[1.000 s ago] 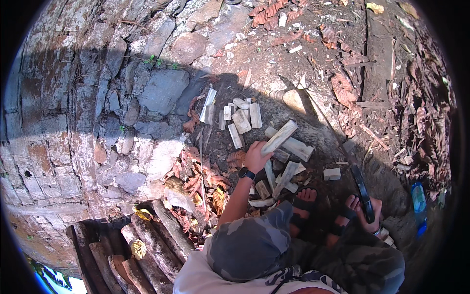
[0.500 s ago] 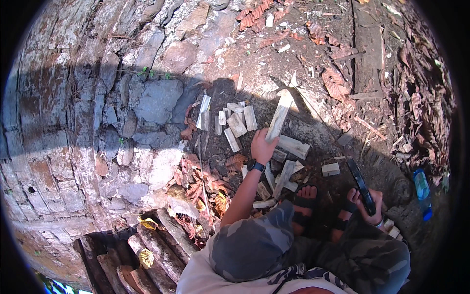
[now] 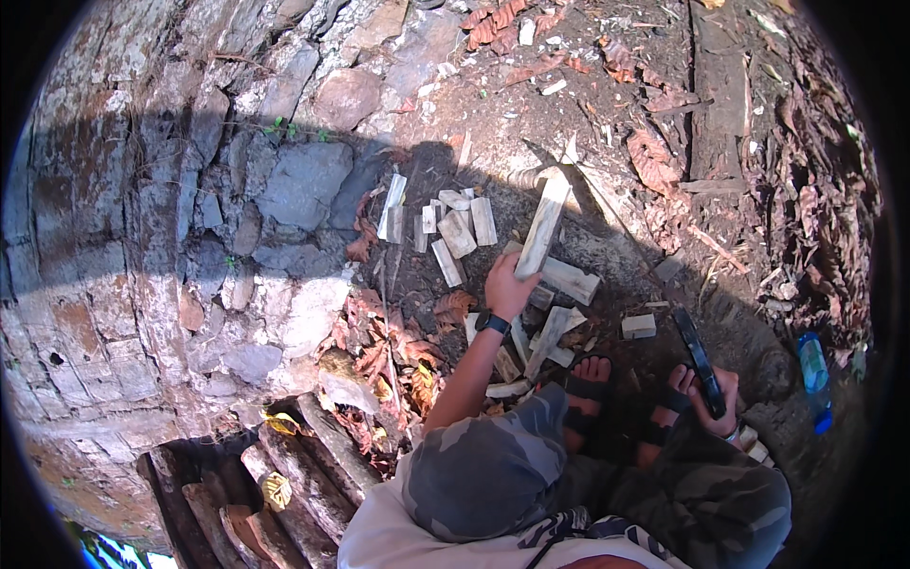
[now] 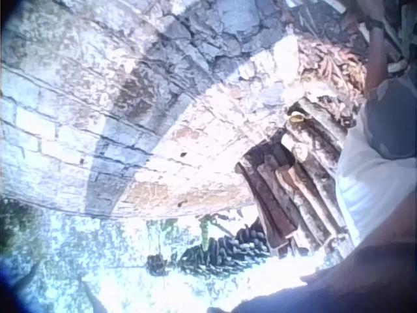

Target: The person sits on the ground and uses a large machete to chop small pieces of light-colored wood into smaller segments. They hold the wood with their left hand and strike it with the machete in their right hand, creating a pile of cut wood pieces on the ground.

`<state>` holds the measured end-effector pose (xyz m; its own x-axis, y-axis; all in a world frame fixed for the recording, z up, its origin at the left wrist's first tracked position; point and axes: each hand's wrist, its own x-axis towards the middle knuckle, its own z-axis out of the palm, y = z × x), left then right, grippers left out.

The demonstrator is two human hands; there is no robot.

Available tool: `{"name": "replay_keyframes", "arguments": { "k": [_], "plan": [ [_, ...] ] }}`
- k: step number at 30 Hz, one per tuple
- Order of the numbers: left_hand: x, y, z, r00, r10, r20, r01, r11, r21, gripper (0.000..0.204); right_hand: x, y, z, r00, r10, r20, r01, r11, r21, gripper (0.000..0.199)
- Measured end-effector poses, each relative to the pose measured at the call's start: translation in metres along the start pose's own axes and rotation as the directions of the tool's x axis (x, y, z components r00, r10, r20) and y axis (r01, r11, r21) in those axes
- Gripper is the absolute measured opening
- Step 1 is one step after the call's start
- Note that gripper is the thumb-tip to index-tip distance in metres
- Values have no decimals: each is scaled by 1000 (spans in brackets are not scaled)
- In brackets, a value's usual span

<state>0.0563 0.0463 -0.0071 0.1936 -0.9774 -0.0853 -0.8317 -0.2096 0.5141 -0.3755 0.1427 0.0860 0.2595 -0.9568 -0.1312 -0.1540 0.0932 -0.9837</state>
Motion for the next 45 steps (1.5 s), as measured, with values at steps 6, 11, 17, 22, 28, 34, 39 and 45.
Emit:
{"name": "replay_keyframes", "arguments": {
  "k": [6, 11, 17, 22, 28, 34, 39, 45],
  "plan": [
    [0, -2, 0, 999, 38, -7, -38, 999, 3, 54, -2, 6, 4, 1000, -2, -13, 2, 1000, 27, 3],
    [-2, -10, -2, 997, 71, 25, -67, 990, -124, 54, -2, 11, 3, 1000, -25, -12, 25, 1000, -2, 3],
    [1, -15, 3, 999, 30, 24, -26, 987, -156, 50, -8, 27, 0, 999, -26, 20, 27, 1000, -8, 12],
    [14, -13, -11, 1000, 7, 15, -4, 975, -224, 44, -10, 38, 3, 999, -14, 39, 14, 1000, -7, 8],
    [-19, -13, -37, 997, -66, -28, 62, 990, -126, 38, -21, 77, 2, 996, 82, 17, -81, 995, -49, 10],
    [-110, -9, -35, 946, -61, 319, 122, 977, -173, 43, -17, 81, -6, 995, 72, 72, -58, 982, -180, 11],
    [-160, -18, 6, 973, -39, 226, 59, 995, -81, 38, -14, 78, -2, 998, 17, 66, -4, 979, -203, 12],
    [-163, -34, -22, 964, -97, 249, 156, 961, -230, 38, -18, 84, -5, 990, 46, 133, -14, 973, -229, 11]
  ]
}}
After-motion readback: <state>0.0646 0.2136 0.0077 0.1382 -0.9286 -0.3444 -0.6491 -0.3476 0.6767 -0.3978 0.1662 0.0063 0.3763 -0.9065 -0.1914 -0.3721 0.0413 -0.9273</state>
